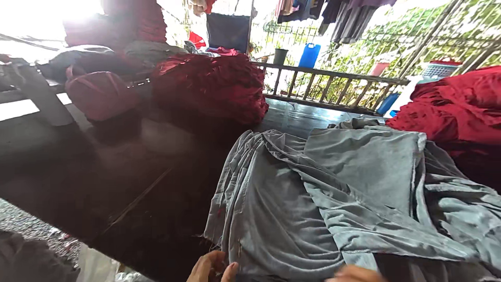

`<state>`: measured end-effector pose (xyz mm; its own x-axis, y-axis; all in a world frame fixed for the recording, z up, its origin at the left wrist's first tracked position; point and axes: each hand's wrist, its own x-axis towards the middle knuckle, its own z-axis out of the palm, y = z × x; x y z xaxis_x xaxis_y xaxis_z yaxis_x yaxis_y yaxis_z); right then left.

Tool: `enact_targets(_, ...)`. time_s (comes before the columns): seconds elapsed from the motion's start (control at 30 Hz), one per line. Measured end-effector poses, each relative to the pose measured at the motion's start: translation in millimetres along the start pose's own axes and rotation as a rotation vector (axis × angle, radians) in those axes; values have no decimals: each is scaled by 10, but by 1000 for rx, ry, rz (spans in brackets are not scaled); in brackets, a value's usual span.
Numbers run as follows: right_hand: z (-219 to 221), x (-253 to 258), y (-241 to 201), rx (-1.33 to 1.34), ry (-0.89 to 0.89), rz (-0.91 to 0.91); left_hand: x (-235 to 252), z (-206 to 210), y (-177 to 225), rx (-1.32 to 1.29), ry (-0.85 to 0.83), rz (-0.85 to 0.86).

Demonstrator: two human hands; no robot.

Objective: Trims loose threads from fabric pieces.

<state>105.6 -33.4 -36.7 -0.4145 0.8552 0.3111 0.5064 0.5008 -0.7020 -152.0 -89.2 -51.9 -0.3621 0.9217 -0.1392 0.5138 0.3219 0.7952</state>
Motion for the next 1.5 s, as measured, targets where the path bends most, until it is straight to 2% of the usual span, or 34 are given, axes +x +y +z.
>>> enact_targets(0.07,309,147,-40,16,-129,-88,-6,1,35,62,24,55)
enact_targets(0.17,510,290,-75,-43,-180,7,13,-29,62,83,14,153)
enact_targets(0.27,496,350,-36,10,-159,46,126,-34,63,-104,13,317)
enact_targets(0.33,425,372,-8,97,-146,96,232,-28,179,-255,-28,342)
enact_targets(0.43,307,418,26,258,-114,230,461,79,373,-287,-35,353)
enact_targets(0.53,226,466,120,337,-64,381,721,220,424,-351,-154,213)
enact_targets(0.7,284,541,226,170,-23,532,937,319,335,-687,-356,-71)
enact_targets(0.77,360,546,163,86,57,450,949,295,311,-794,-383,-134)
enact_targets(0.83,434,574,63,59,129,294,967,280,283,-825,-398,-151)
enact_targets(0.93,567,658,-100,142,88,114,1002,259,247,-832,-439,-158)
enact_targets(1.17,877,835,-108,125,-91,204,987,206,68,-1114,-559,-168)
enact_targets(1.37,889,951,-157,-41,-141,92,1051,190,-44,-1082,-652,-153)
enact_targets(1.5,924,982,-69,53,-75,90,1029,181,-80,-1071,-667,-87)
